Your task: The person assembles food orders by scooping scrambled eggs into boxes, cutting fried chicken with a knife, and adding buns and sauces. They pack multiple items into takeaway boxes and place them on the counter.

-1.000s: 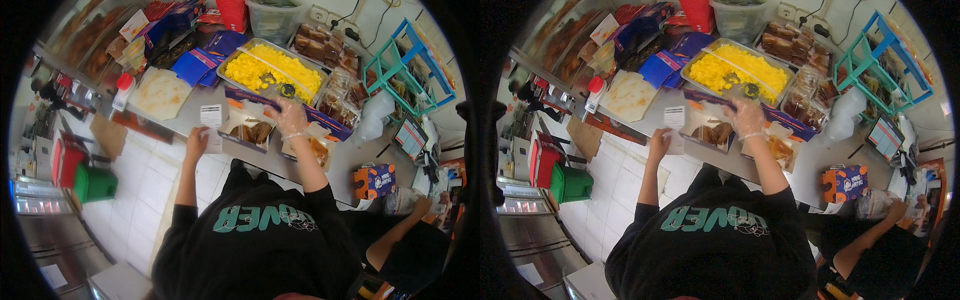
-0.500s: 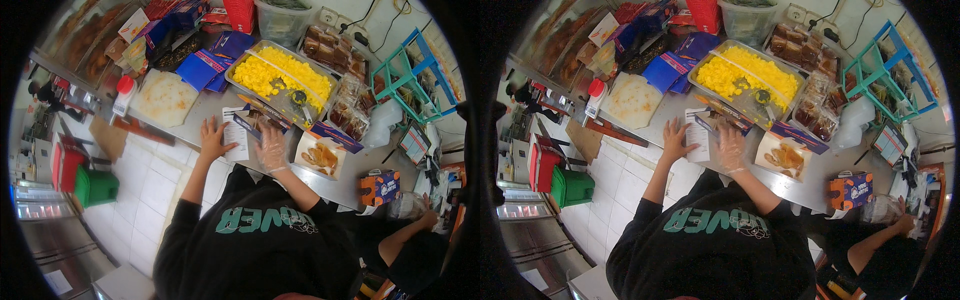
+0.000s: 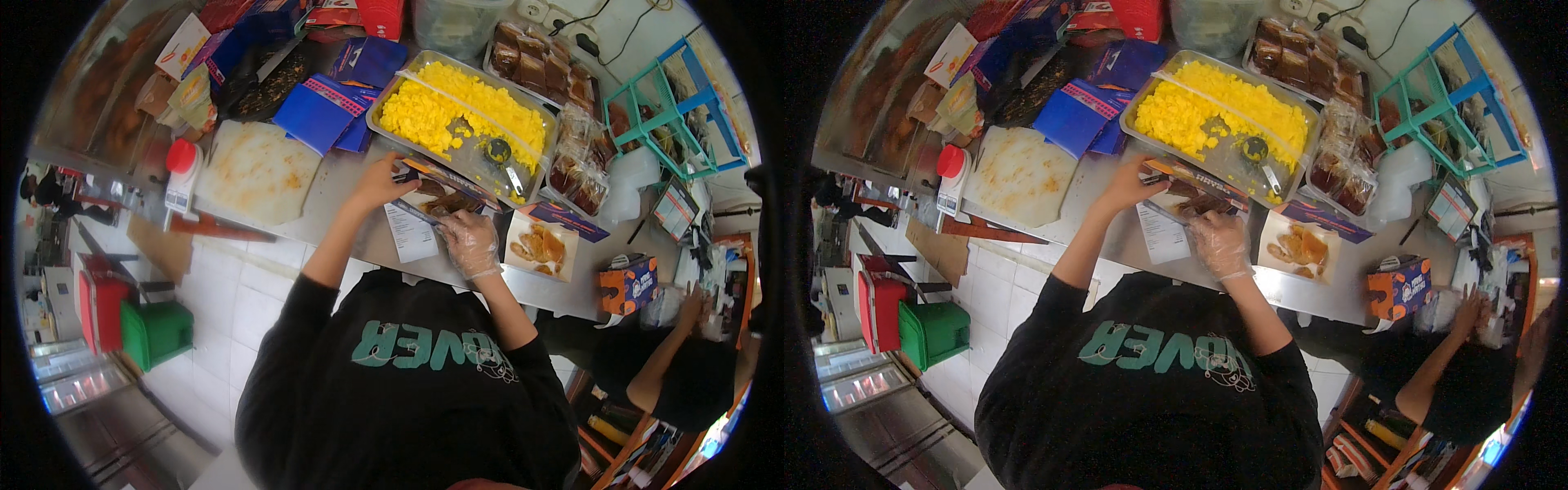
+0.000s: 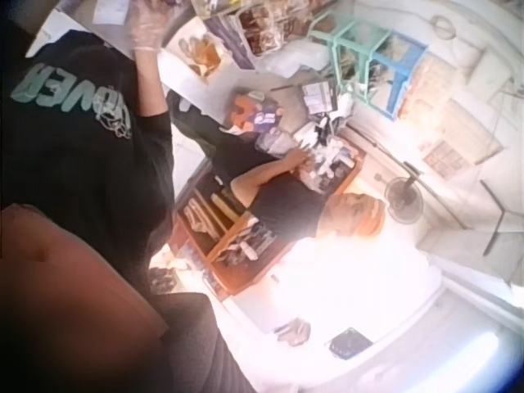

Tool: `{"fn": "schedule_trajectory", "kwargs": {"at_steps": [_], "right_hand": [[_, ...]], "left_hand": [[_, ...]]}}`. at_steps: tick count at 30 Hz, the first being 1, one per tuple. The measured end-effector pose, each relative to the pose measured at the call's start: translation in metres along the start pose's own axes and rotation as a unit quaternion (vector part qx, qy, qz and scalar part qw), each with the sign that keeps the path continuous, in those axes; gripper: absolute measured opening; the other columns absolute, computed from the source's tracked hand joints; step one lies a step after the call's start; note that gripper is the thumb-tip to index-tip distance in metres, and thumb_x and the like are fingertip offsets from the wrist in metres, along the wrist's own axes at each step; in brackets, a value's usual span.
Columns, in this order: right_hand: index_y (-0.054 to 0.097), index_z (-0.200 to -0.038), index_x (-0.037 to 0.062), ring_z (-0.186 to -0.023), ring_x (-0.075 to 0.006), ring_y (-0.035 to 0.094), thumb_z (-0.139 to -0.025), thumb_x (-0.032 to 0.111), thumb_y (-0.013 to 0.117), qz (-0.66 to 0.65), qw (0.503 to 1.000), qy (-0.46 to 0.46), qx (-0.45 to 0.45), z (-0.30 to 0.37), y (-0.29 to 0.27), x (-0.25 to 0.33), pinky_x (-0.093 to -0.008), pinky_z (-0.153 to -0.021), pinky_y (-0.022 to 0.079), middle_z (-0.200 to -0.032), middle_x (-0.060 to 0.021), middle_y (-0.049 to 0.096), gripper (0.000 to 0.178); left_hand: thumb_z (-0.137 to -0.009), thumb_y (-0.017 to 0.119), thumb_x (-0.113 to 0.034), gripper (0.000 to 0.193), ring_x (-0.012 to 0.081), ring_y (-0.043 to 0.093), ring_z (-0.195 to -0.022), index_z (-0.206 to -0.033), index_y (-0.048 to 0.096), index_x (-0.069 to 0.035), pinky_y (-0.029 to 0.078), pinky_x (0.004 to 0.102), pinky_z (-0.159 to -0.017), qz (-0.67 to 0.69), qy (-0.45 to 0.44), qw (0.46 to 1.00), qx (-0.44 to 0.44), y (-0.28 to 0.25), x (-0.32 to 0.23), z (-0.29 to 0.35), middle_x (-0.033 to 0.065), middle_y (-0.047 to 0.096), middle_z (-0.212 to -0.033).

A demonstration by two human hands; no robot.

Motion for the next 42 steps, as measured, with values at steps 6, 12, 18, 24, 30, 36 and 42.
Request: {"fn": "schedule_trajectory", "kwargs": {"at_steps": [6,12,18,24,30,36,42], "right_hand": [[0.075,-0.096,0.0117,-0.083,-0.0287,0.065,-0.082,0.016,0.072,-0.011,0.998,0.067,0.014,0.01,-0.009,-0.001,-0.0417,-0.073,0.049,-0.087,-0.006,0.067,0.015],[0.075,-0.093,0.0094,-0.083,-0.031,0.065,-0.082,0.017,0.072,-0.013,0.998,0.069,0.01,0.011,-0.012,-0.005,-0.0434,-0.075,0.05,-0.087,-0.008,0.067,0.014],[0.075,-0.091,0.0084,-0.083,-0.0313,0.065,-0.082,0.017,0.072,-0.017,0.997,0.073,0.032,0.014,-0.012,-0.004,-0.0427,-0.075,0.051,-0.088,-0.0089,0.067,0.012],[0.074,-0.087,0.0116,-0.084,-0.0322,0.064,-0.082,0.014,0.071,-0.004,0.995,0.094,0.017,0.017,-0.01,-0.005,-0.0445,-0.074,0.05,-0.087,-0.0094,0.066,0.007],[0.074,-0.087,0.0111,-0.084,-0.0324,0.065,-0.08,0.014,0.073,-0.002,0.995,0.101,0.024,0.019,-0.008,-0.007,-0.0451,-0.074,0.05,-0.089,-0.0094,0.067,0.008],[0.075,-0.089,0.0116,-0.084,-0.0317,0.066,-0.081,0.015,0.073,-0.015,0.99,0.138,0.03,0.018,-0.009,-0.004,-0.0448,-0.075,0.051,-0.09,-0.0088,0.068,0.009],[0.074,-0.101,0.013,-0.087,-0.033,0.068,-0.086,0.024,0.068,0.03,0.983,0.151,0.103,-0.007,-0.036,0.014,-0.0448,-0.077,0.053,-0.097,-0.01,0.071,0.019]], "left_hand": [[-0.079,0.073,-0.015,0.036,0.0286,0.072,-0.084,-0.113,0.068,-0.004,0.056,0.0371,-0.073,-0.114,-0.005,0.993,-0.029,-0.007,0.041,-0.028,0.018,0.073,-0.088],[-0.078,0.078,-0.023,0.042,0.027,0.073,-0.079,-0.113,0.069,-0.003,0.057,0.0377,-0.073,0.07,-0.037,0.997,-0.02,-0.022,0.025,-0.005,0.0161,0.074,-0.085],[-0.075,0.084,-0.025,0.055,0.023,0.072,-0.078,-0.118,0.065,0.003,0.057,0.0344,-0.069,0.091,-0.05,0.988,0.111,0.024,0.014,-0.015,0.0155,0.074,-0.09],[-0.077,0.08,-0.021,0.049,0.0241,0.073,-0.079,-0.12,0.065,-0.003,0.057,0.0336,-0.065,0.199,-0.087,0.975,0.056,0.002,0.027,-0.018,0.0177,0.073,-0.096],[-0.078,0.072,-0.016,0.047,0.0295,0.072,-0.09,-0.122,0.064,0.0,0.057,0.0389,-0.078,0.029,0.03,0.996,0.076,0.031,-0.002,-0.012,0.0203,0.072,-0.098],[-0.083,0.063,-0.004,0.039,0.0204,0.071,-0.084,-0.121,0.064,0.005,0.059,0.0306,-0.058,0.268,-0.095,0.95,0.131,0.024,0.04,-0.016,0.0169,0.073,-0.1],[-0.087,0.062,-0.009,0.033,0.025,0.07,-0.076,-0.117,0.067,0.004,0.057,0.0363,-0.066,0.188,0.014,0.965,0.182,0.02,0.032,-0.017,0.0231,0.072,-0.099]]}}
Point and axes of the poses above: each hand's wrist, its own z-axis away from the middle knuckle, its own y-axis out of the palm, x = y × z, the point moved 1 cm from there along -z, towards the middle knuckle
